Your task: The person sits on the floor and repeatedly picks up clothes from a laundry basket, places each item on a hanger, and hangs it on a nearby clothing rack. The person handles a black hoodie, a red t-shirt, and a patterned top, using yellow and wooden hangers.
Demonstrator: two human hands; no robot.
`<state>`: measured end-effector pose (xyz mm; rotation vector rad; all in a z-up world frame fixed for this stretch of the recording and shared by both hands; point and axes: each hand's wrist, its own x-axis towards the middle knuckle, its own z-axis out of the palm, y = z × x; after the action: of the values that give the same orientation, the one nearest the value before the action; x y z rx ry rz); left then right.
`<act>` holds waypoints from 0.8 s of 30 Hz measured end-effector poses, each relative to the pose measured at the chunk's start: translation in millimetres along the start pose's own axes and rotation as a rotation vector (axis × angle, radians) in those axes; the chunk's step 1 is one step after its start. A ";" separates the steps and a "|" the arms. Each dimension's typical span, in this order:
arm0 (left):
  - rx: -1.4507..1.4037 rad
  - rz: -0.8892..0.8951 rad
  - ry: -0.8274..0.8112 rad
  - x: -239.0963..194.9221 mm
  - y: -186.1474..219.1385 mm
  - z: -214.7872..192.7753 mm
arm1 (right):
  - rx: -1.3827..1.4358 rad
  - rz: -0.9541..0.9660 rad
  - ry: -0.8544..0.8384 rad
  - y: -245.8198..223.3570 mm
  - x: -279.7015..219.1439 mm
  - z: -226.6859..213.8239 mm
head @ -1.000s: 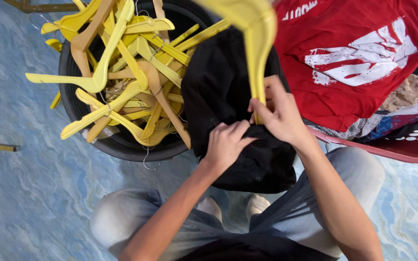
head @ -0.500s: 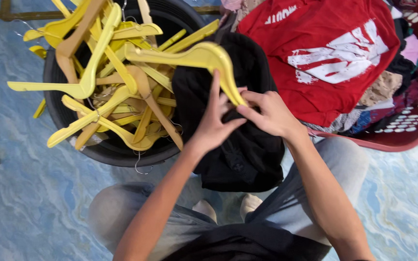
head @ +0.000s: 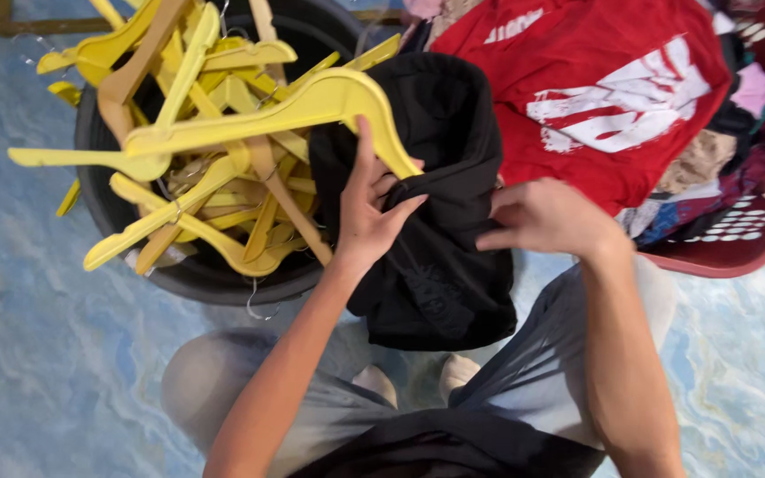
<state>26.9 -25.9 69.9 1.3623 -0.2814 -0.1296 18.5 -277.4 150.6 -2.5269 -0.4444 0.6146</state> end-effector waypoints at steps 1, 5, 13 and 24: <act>0.043 0.045 -0.014 0.5 -1.0 -2.6 | 0.052 -0.082 0.059 5.3 6.6 9.0; 0.101 0.115 -0.069 5.3 -5.0 -4.1 | 0.303 -0.281 0.232 21.0 13.8 26.5; 0.036 0.159 0.046 14.0 -4.8 -8.3 | 0.593 0.138 0.277 -11.4 15.0 24.4; 0.223 0.163 0.102 -14.3 -20.7 16.9 | 0.632 -0.227 0.383 -9.9 26.7 40.8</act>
<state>10.0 -42.5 51.0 1.5549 -0.3270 0.1096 18.8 -242.4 115.3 -1.8915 -0.3233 0.1371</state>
